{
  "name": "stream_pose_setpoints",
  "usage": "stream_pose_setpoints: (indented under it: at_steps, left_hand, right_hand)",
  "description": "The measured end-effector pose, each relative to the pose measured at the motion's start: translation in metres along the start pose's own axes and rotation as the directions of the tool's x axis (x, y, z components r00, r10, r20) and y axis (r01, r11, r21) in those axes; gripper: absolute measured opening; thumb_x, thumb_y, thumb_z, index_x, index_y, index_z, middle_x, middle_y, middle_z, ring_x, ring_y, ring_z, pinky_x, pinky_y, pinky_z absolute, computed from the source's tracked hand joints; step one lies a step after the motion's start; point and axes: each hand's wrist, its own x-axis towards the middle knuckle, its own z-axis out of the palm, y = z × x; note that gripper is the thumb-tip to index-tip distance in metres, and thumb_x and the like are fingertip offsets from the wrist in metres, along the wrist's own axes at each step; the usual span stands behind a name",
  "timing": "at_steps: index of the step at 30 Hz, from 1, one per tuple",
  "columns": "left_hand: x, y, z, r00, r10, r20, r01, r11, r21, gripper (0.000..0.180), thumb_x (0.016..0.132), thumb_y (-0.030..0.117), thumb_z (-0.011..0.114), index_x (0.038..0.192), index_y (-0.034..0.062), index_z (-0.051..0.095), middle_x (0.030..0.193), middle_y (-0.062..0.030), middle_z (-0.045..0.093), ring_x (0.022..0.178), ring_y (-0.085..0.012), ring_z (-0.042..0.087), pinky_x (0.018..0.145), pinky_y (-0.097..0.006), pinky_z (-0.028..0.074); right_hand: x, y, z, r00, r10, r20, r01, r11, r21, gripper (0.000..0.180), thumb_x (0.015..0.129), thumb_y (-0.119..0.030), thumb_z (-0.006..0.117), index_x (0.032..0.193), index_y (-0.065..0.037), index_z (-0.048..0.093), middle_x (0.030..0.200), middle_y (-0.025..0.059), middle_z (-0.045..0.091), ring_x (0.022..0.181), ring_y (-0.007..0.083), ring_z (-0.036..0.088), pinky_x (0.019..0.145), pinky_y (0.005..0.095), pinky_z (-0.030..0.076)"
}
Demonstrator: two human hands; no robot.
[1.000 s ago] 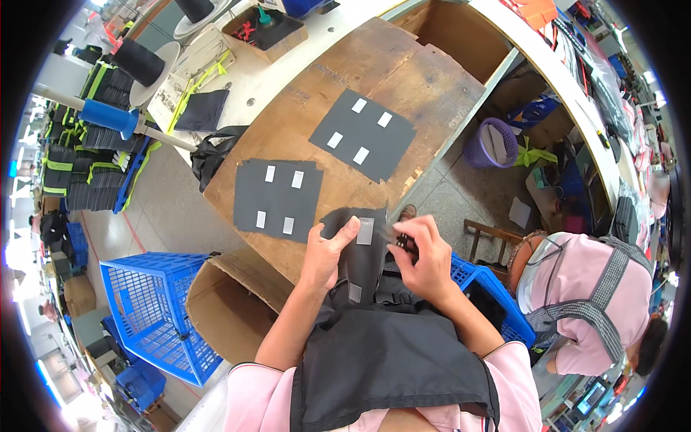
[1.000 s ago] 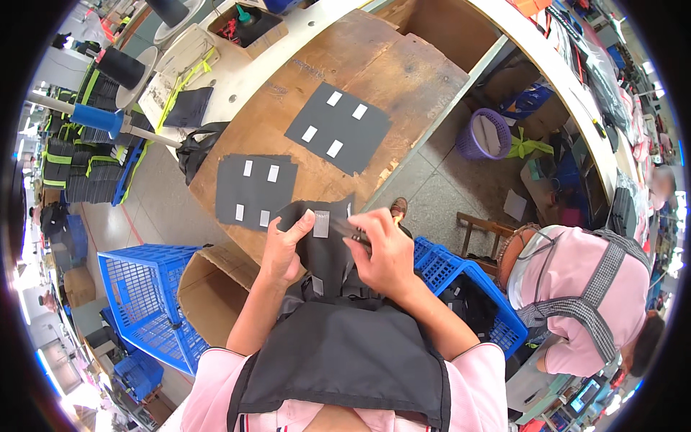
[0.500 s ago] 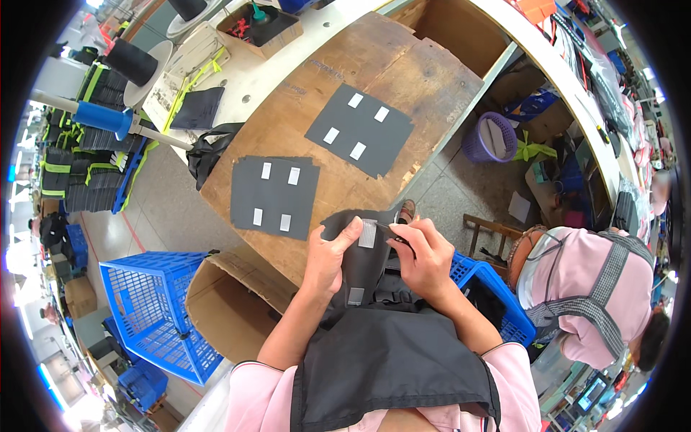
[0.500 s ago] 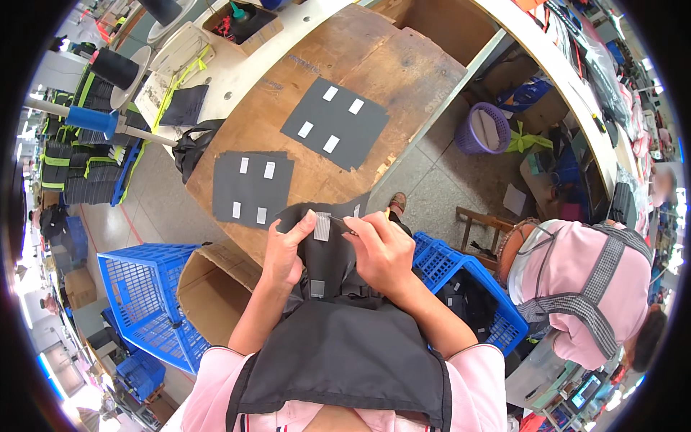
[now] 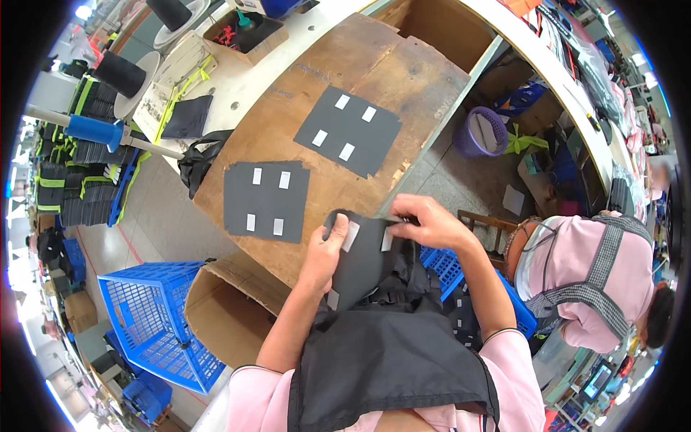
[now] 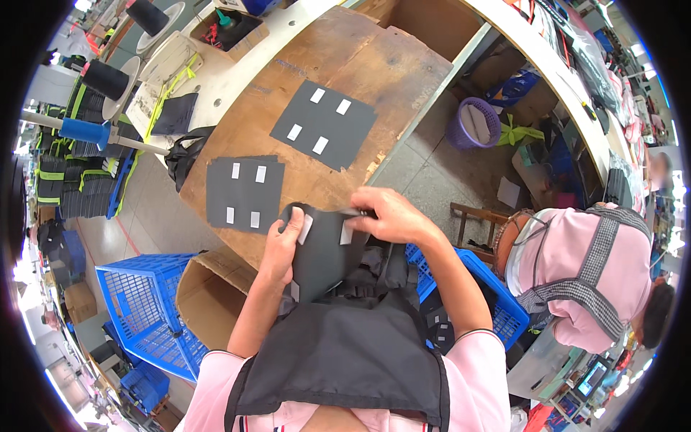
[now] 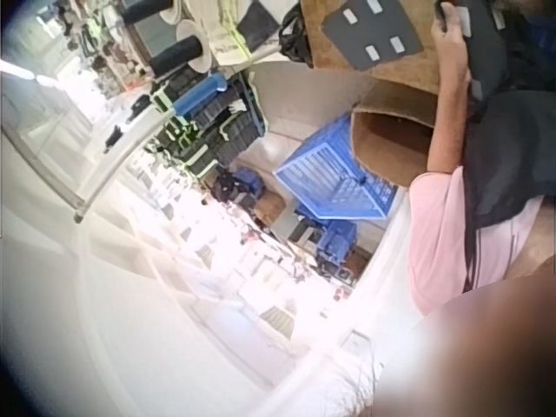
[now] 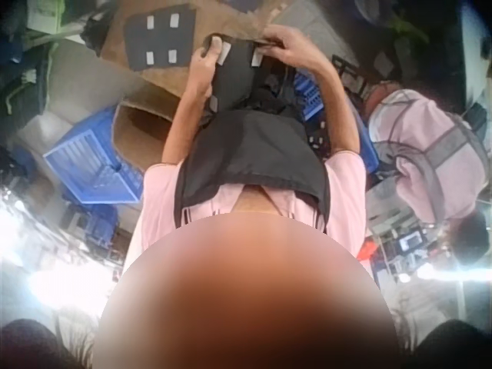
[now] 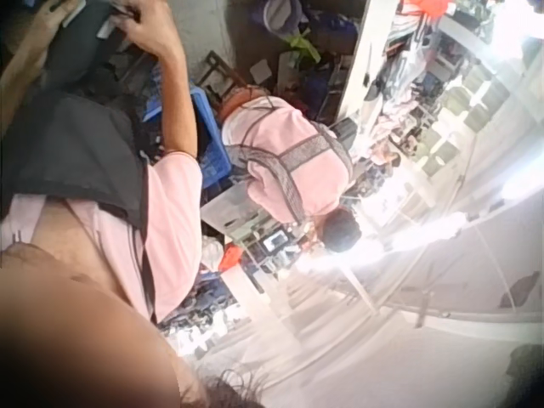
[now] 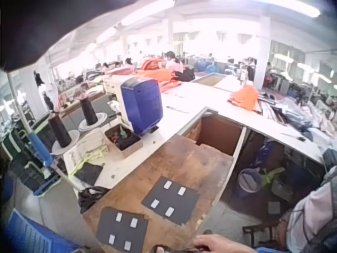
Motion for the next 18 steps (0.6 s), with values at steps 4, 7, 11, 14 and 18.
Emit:
stream_pose_setpoints:
  at_steps: [4, 7, 11, 14, 18]
  left_hand:
    - [0.011, -0.007, -0.02, 0.932, 0.179, 0.315, -0.183, 0.983, -0.018, 0.047, 0.079, 0.041, 0.071, 0.101, 0.0022, 0.056, 0.09, -0.003, 0.057, 0.083, -0.0118, 0.054, 0.075, -0.026, 0.046]
    - [0.008, -0.001, -0.008, 0.901, 0.15, 0.407, -0.188, 0.981, 0.054, 0.043, 0.074, 0.028, 0.076, 0.103, 0.0019, 0.058, 0.095, -0.0048, 0.06, 0.088, -0.0122, 0.055, 0.077, -0.028, 0.046]
    - [0.009, -0.005, -0.011, 0.949, 0.039, 0.313, -0.031, 0.999, -0.031, 0.036, 0.077, 0.016, 0.073, 0.106, 0.0005, 0.059, 0.097, -0.007, 0.063, 0.087, -0.0134, 0.059, 0.076, -0.028, 0.048]
    - [0.006, -0.003, -0.011, 0.969, 0.008, 0.247, 0.012, 0.997, -0.081, 0.034, 0.077, 0.014, 0.073, 0.104, -0.0005, 0.059, 0.096, -0.0073, 0.063, 0.086, -0.014, 0.059, 0.076, -0.028, 0.048]
    - [0.007, -0.003, -0.01, 0.956, -0.003, 0.294, 0.028, 0.996, -0.079, 0.035, 0.077, 0.014, 0.073, 0.105, -0.0011, 0.058, 0.097, -0.008, 0.063, 0.086, -0.0145, 0.059, 0.076, -0.028, 0.049]
  right_hand:
    - [-0.004, -0.005, 0.003, 0.978, 0.155, 0.137, -0.178, 0.968, 0.178, 0.02, 0.076, -0.012, 0.064, 0.075, 0.001, 0.049, 0.075, 0.0039, 0.045, 0.074, 0.0104, 0.046, 0.064, 0.0275, 0.038]
    - [0.001, -0.019, 0.019, 0.977, 0.203, 0.063, -0.212, 0.913, 0.349, 0.025, 0.079, -0.017, 0.065, 0.075, 0.002, 0.049, 0.071, 0.0063, 0.046, 0.067, 0.0122, 0.044, 0.059, 0.0283, 0.037]
    - [-0.004, -0.029, 0.038, 0.944, 0.115, -0.308, -0.089, 0.991, 0.095, 0.022, 0.077, -0.015, 0.068, 0.09, -0.001, 0.056, 0.082, 0.009, 0.053, 0.068, 0.0191, 0.055, 0.056, 0.0306, 0.043]
    - [-0.027, -0.03, 0.045, 0.867, -0.029, -0.498, -0.03, 0.994, -0.109, 0.032, 0.073, -0.012, 0.071, 0.101, -0.006, 0.056, 0.09, 0.0097, 0.055, 0.07, 0.0271, 0.058, 0.056, 0.033, 0.045]
    - [-0.038, -0.022, 0.049, 0.87, -0.207, -0.447, 0.034, 0.93, -0.365, 0.036, 0.066, -0.007, 0.073, 0.099, -0.008, 0.059, 0.086, 0.0078, 0.054, 0.066, 0.0238, 0.057, 0.055, 0.0325, 0.045]
